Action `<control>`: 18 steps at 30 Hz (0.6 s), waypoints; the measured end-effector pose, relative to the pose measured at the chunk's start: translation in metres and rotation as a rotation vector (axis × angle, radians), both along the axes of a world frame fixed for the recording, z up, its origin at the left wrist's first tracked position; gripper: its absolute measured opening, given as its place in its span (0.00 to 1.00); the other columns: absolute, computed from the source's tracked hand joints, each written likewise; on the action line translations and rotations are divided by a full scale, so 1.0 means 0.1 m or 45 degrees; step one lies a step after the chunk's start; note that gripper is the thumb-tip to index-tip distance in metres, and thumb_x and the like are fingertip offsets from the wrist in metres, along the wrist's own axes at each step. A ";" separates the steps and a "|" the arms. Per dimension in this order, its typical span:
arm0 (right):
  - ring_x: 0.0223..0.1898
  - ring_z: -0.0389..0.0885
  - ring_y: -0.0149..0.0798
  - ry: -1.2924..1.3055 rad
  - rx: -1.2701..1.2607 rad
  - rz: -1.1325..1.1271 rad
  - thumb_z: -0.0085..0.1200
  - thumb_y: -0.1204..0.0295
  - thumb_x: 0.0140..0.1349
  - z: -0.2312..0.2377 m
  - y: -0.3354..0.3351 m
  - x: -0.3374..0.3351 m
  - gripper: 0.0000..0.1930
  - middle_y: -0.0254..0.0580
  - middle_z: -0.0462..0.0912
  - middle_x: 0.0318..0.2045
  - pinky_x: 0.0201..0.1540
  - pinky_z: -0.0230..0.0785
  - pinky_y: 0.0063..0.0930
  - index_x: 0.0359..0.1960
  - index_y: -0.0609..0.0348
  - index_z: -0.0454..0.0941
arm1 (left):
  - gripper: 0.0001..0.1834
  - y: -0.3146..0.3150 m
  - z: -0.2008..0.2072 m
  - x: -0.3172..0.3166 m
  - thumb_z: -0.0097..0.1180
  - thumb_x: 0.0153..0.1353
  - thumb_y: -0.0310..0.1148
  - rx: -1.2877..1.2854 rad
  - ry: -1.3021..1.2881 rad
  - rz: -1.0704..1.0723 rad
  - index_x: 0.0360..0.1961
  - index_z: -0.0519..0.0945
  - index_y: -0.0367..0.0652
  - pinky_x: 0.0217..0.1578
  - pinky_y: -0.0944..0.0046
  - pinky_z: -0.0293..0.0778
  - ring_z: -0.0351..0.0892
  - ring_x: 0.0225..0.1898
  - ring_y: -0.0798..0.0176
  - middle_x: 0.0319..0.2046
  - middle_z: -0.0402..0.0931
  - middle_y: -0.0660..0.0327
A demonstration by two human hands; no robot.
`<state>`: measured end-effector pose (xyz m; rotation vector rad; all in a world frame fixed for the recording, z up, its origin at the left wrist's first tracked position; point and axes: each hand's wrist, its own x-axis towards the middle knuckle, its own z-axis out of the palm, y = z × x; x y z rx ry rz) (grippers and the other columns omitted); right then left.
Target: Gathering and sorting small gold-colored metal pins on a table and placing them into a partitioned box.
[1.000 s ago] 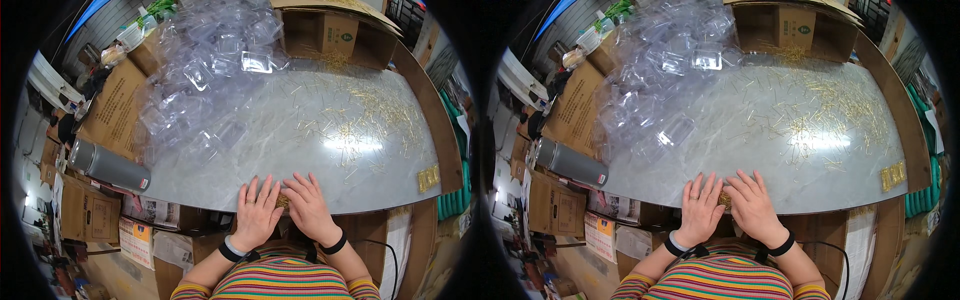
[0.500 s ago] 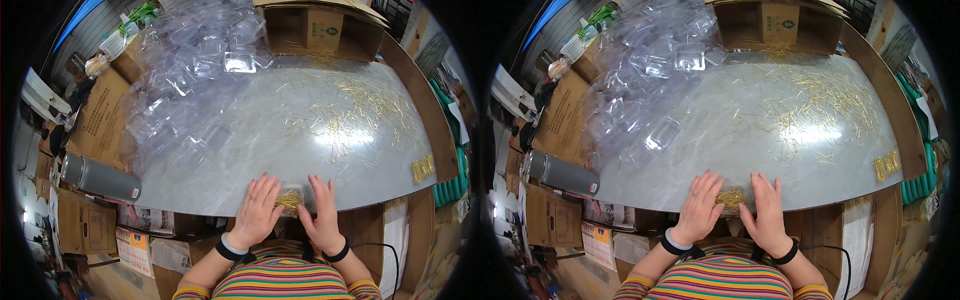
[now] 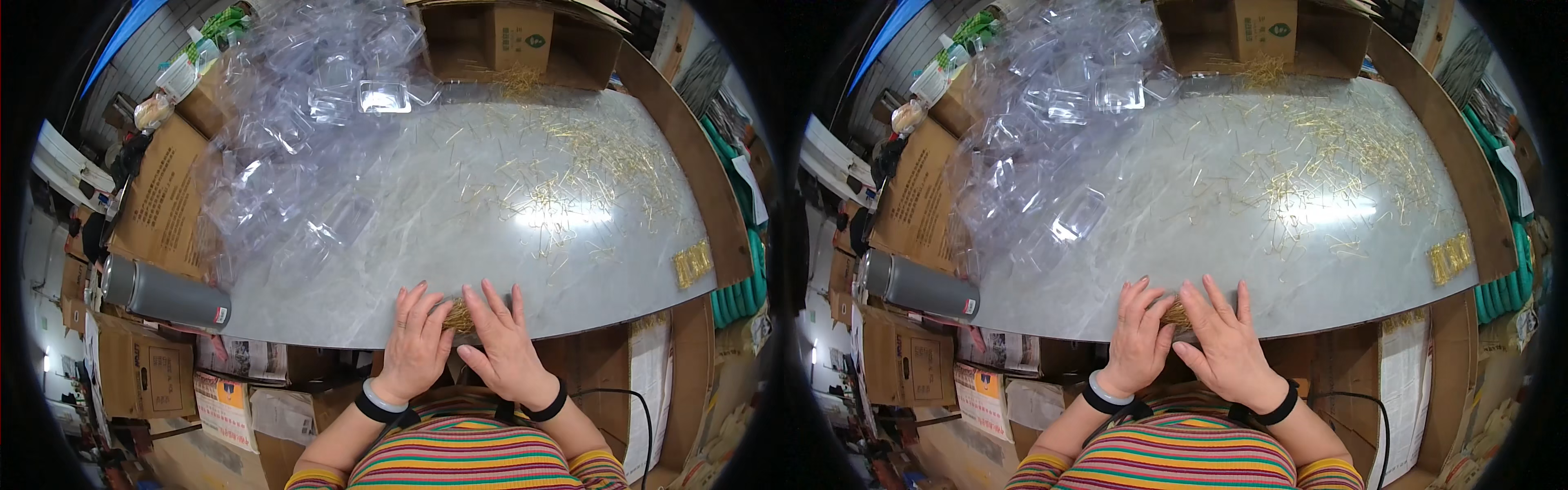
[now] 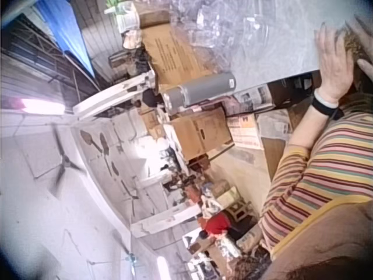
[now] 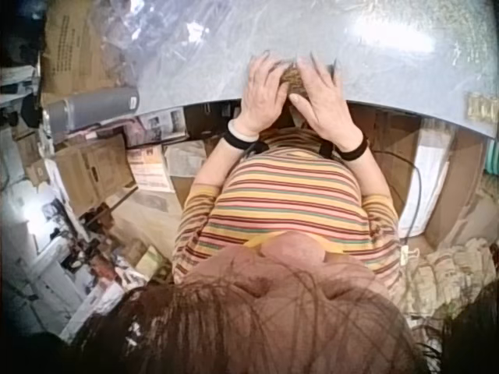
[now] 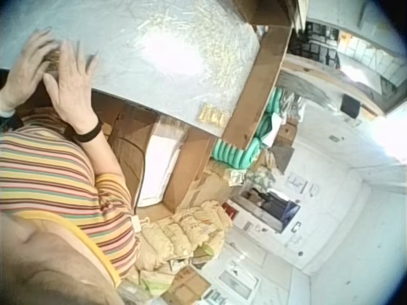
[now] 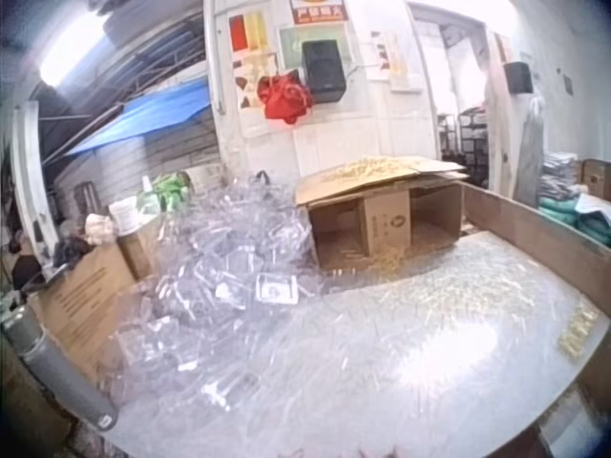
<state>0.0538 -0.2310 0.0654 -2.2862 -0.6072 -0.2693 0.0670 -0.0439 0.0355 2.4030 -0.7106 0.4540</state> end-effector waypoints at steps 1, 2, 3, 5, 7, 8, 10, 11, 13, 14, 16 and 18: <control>0.68 0.67 0.55 -0.017 0.072 -0.067 0.59 0.76 0.61 -0.01 0.00 0.00 0.29 0.48 0.77 0.60 0.72 0.43 0.65 0.66 0.62 0.67 | 0.24 -0.01 0.00 0.01 0.58 0.63 0.29 -0.022 -0.006 -0.009 0.60 0.71 0.35 0.70 0.36 0.55 0.63 0.66 0.40 0.59 0.67 0.48; 0.67 0.68 0.55 -0.034 0.144 -0.134 0.60 0.76 0.61 -0.03 0.00 0.00 0.29 0.48 0.76 0.59 0.72 0.44 0.64 0.65 0.62 0.68 | 0.24 -0.02 0.00 0.01 0.57 0.64 0.28 -0.043 -0.012 -0.018 0.61 0.70 0.35 0.70 0.36 0.55 0.64 0.65 0.39 0.58 0.68 0.48; 0.67 0.68 0.55 -0.052 0.216 -0.201 0.60 0.75 0.60 -0.07 0.01 0.00 0.29 0.48 0.76 0.59 0.72 0.45 0.63 0.65 0.61 0.68 | 0.25 -0.02 -0.01 0.01 0.57 0.64 0.28 -0.069 -0.018 -0.016 0.61 0.70 0.34 0.70 0.36 0.55 0.65 0.65 0.39 0.58 0.68 0.48; 0.63 0.71 0.53 -0.071 0.139 -0.230 0.59 0.76 0.60 -0.24 -0.02 0.00 0.27 0.48 0.77 0.58 0.71 0.49 0.61 0.62 0.60 0.70 | 0.26 -0.03 -0.02 0.01 0.57 0.64 0.29 -0.122 -0.035 -0.017 0.62 0.69 0.34 0.69 0.36 0.56 0.66 0.64 0.40 0.58 0.68 0.48; 0.56 0.75 0.49 -0.217 0.022 -0.265 0.59 0.78 0.58 -0.28 0.00 0.00 0.23 0.45 0.78 0.54 0.69 0.56 0.57 0.58 0.58 0.74 | 0.26 -0.03 -0.04 0.01 0.58 0.64 0.29 -0.107 -0.050 -0.015 0.62 0.68 0.34 0.69 0.36 0.56 0.67 0.64 0.40 0.58 0.68 0.48; 0.56 0.75 0.48 -0.292 -0.048 -0.251 0.59 0.78 0.58 -0.25 0.01 0.01 0.23 0.45 0.78 0.53 0.68 0.56 0.57 0.58 0.58 0.75 | 0.27 -0.03 -0.05 0.01 0.58 0.64 0.29 -0.097 -0.055 -0.012 0.63 0.68 0.34 0.69 0.36 0.56 0.67 0.64 0.41 0.58 0.68 0.48; 0.55 0.76 0.48 -0.443 -0.190 -0.224 0.59 0.79 0.58 -0.18 0.01 0.04 0.23 0.44 0.79 0.52 0.68 0.57 0.56 0.57 0.57 0.76 | 0.29 -0.01 -0.06 0.02 0.60 0.62 0.29 -0.070 -0.051 -0.015 0.64 0.67 0.35 0.70 0.37 0.56 0.66 0.65 0.43 0.58 0.67 0.49; 0.55 0.76 0.48 -0.426 -0.181 -0.196 0.59 0.78 0.58 -0.18 0.03 0.05 0.23 0.44 0.79 0.52 0.68 0.57 0.56 0.57 0.57 0.76 | 0.30 -0.01 -0.06 0.02 0.61 0.61 0.29 -0.056 -0.049 -0.018 0.64 0.67 0.36 0.70 0.37 0.55 0.66 0.65 0.44 0.59 0.67 0.49; 0.55 0.76 0.48 -0.396 -0.164 -0.141 0.60 0.78 0.58 -0.19 0.05 0.05 0.23 0.44 0.79 0.52 0.68 0.57 0.56 0.58 0.58 0.76 | 0.31 -0.01 -0.05 0.01 0.61 0.61 0.29 -0.048 -0.056 -0.012 0.64 0.67 0.35 0.70 0.37 0.55 0.66 0.65 0.44 0.59 0.67 0.49; 0.55 0.76 0.48 -0.318 -0.054 -0.164 0.60 0.77 0.58 -0.20 0.04 0.05 0.23 0.45 0.78 0.53 0.69 0.56 0.56 0.58 0.58 0.75 | 0.31 -0.01 -0.05 0.01 0.61 0.61 0.29 -0.044 -0.061 -0.009 0.64 0.67 0.35 0.70 0.37 0.55 0.66 0.65 0.44 0.58 0.67 0.49; 0.56 0.76 0.48 -0.158 0.164 -0.209 0.60 0.75 0.59 -0.25 0.03 0.04 0.24 0.45 0.78 0.55 0.69 0.55 0.56 0.59 0.58 0.75 | 0.30 -0.01 -0.05 0.02 0.61 0.61 0.29 -0.045 -0.069 -0.012 0.64 0.68 0.35 0.70 0.37 0.56 0.66 0.65 0.44 0.59 0.67 0.49; 0.57 0.76 0.49 -0.183 0.066 -0.168 0.61 0.75 0.59 -0.21 0.04 0.04 0.25 0.46 0.78 0.55 0.69 0.55 0.56 0.60 0.59 0.73 | 0.29 -0.02 -0.05 0.02 0.61 0.61 0.29 -0.056 -0.075 -0.007 0.63 0.69 0.35 0.70 0.37 0.56 0.67 0.64 0.44 0.58 0.68 0.50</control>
